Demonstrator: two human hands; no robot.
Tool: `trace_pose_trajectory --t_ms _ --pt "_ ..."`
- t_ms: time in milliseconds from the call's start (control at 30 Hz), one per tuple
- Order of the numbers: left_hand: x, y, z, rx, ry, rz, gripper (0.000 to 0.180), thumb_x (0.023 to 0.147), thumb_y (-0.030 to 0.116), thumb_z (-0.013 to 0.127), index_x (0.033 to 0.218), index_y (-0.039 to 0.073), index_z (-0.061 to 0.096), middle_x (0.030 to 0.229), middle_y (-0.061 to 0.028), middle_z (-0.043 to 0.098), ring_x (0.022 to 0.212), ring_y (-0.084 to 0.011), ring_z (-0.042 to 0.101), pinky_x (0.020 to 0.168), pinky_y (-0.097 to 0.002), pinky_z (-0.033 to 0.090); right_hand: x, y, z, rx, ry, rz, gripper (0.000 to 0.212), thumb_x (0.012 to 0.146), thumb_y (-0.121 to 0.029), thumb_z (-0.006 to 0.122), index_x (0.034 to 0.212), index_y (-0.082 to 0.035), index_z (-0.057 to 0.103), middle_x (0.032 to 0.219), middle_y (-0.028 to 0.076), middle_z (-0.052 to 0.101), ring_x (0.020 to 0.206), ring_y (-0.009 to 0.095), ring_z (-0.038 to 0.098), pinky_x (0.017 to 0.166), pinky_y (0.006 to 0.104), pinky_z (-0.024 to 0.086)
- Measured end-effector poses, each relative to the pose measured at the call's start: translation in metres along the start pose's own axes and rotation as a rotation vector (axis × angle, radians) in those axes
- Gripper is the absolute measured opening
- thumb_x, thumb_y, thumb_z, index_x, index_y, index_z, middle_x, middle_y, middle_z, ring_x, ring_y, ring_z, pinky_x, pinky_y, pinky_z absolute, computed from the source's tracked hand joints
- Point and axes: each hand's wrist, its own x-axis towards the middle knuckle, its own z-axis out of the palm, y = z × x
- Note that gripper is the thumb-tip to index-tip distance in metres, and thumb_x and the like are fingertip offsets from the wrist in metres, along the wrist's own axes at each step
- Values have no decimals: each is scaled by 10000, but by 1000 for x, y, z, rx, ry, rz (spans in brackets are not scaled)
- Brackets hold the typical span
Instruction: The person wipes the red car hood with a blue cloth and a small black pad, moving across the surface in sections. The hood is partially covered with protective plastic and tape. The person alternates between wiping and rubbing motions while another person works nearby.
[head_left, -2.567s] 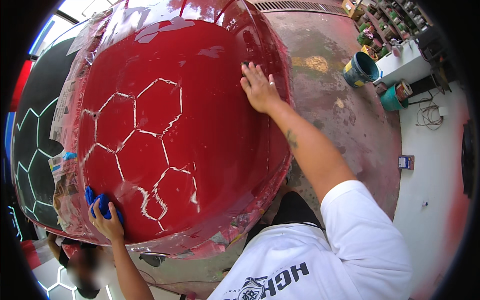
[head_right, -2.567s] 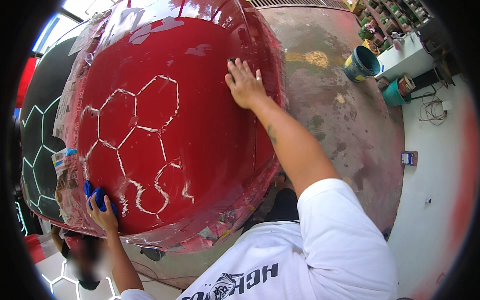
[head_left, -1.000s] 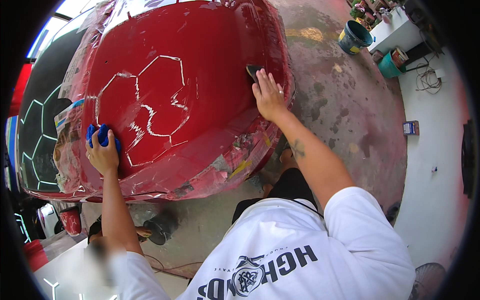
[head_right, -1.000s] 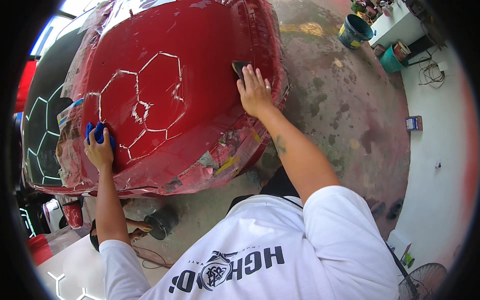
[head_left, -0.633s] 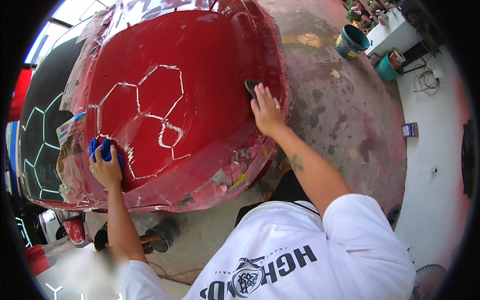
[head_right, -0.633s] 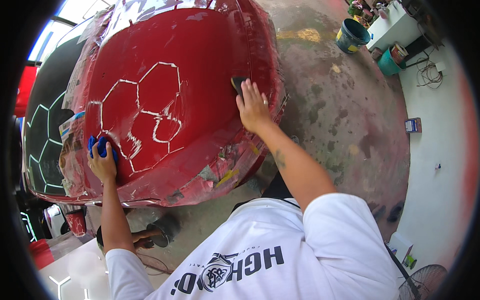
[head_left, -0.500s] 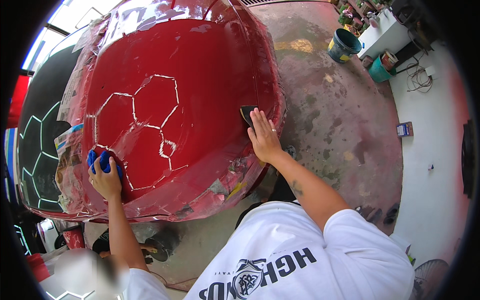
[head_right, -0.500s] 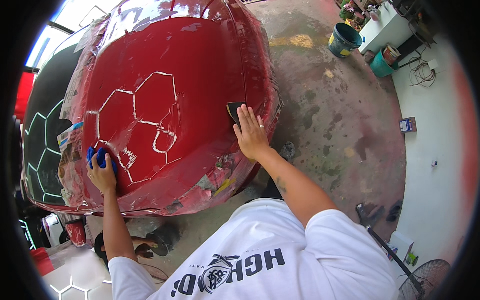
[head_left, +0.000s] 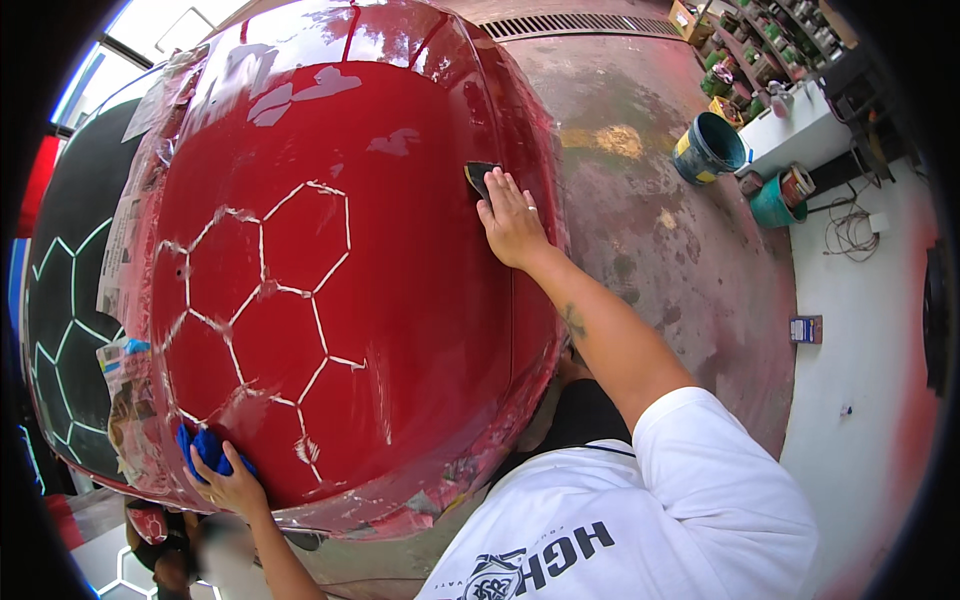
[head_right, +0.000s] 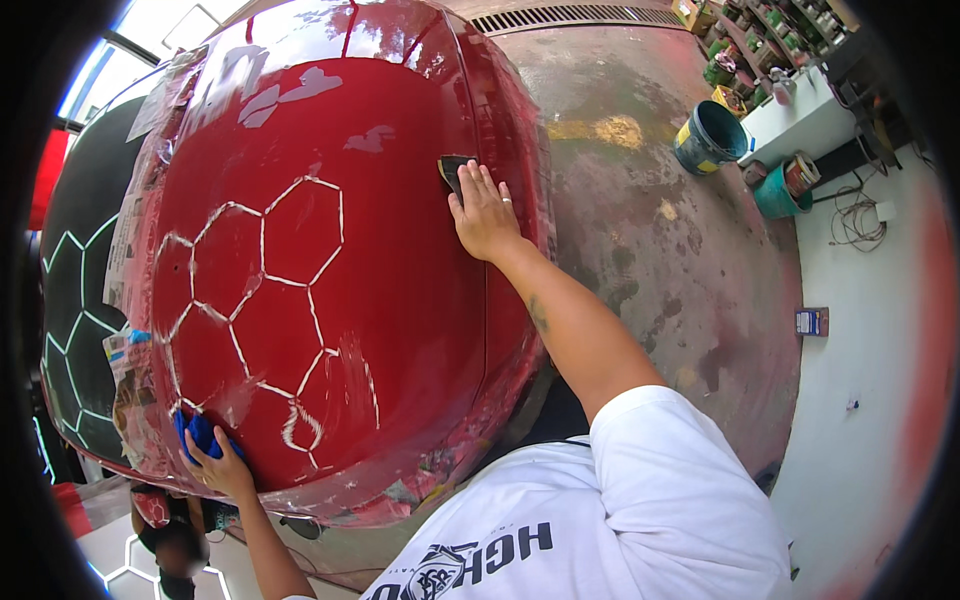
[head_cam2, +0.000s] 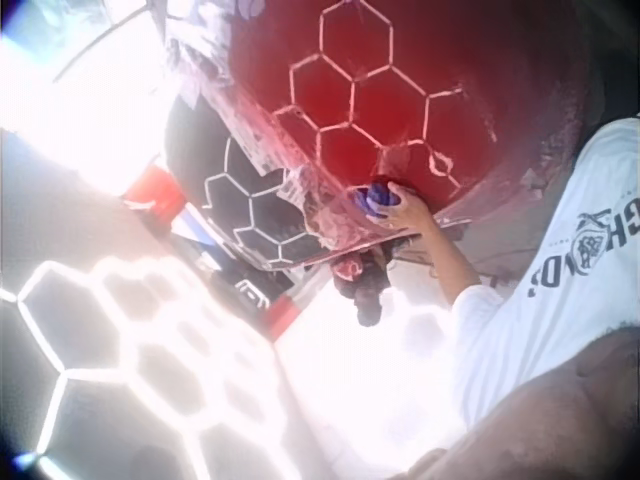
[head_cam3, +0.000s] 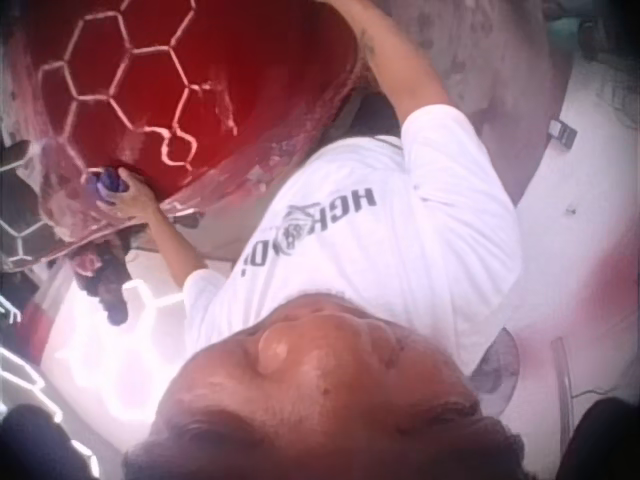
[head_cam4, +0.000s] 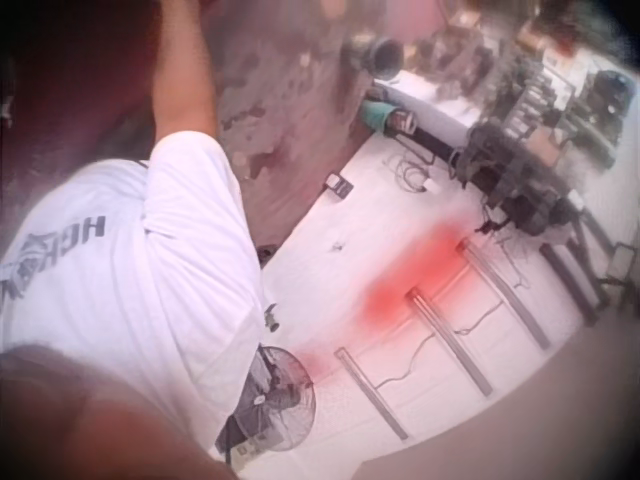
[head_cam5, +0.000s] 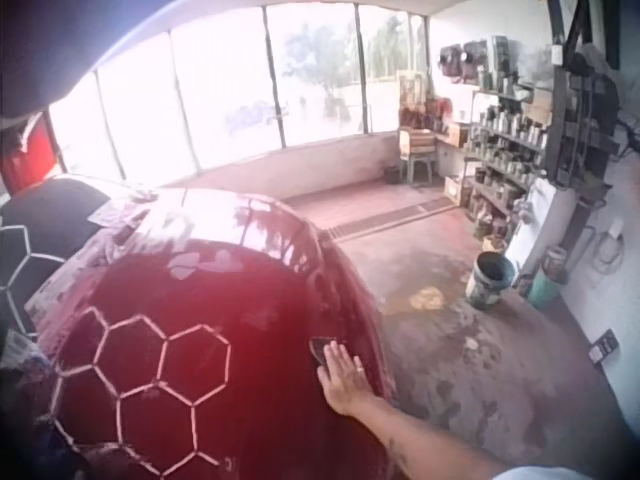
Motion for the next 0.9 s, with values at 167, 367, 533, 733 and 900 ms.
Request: trace_pose_trajectory --t_ms 167,367,533,733,900 --pt "2 -5 -1 -25 -63 -13 612 1009 491 725 1546 250 558 1582 -225 471 1442 -442 478 1180 -577 401 116 26 -5 -23 9 -68 663 1147 -419 417 1667 -16 330 1753 217 312 1638 364 281 1313 593 232" --pt "9 2 -3 -58 -81 -7 584 1019 411 728 1529 174 566 1550 -225 484 1424 -430 477 1186 -566 396 244 54 -5 7 28 -78 665 1137 -454 421 1655 -39 365 1746 202 334 1628 360 299 1306 598 240" --pt "7 5 -3 -125 -109 -35 575 1018 377 730 1518 142 570 1527 -221 492 1407 -426 478 1182 -559 402 330 48 -28 -41 -73 -67 704 1136 -552 359 1677 -101 367 1701 206 423 1607 369 350 1297 596 248" --pt "6 8 2 -112 -80 -8 574 1016 412 725 1512 163 575 1487 -221 534 1363 -430 521 1158 -561 418 345 75 -23 101 -52 -340 608 1155 -518 337 1695 -240 363 1750 144 358 1642 346 272 1300 617 248" --pt "8 1 -2 -47 -63 50 599 1011 482 724 1521 207 570 1492 -241 535 1359 -443 540 1133 -576 438 203 42 1 61 14 -206 599 1155 -506 349 1689 -235 365 1791 137 260 1657 366 219 1306 640 208"
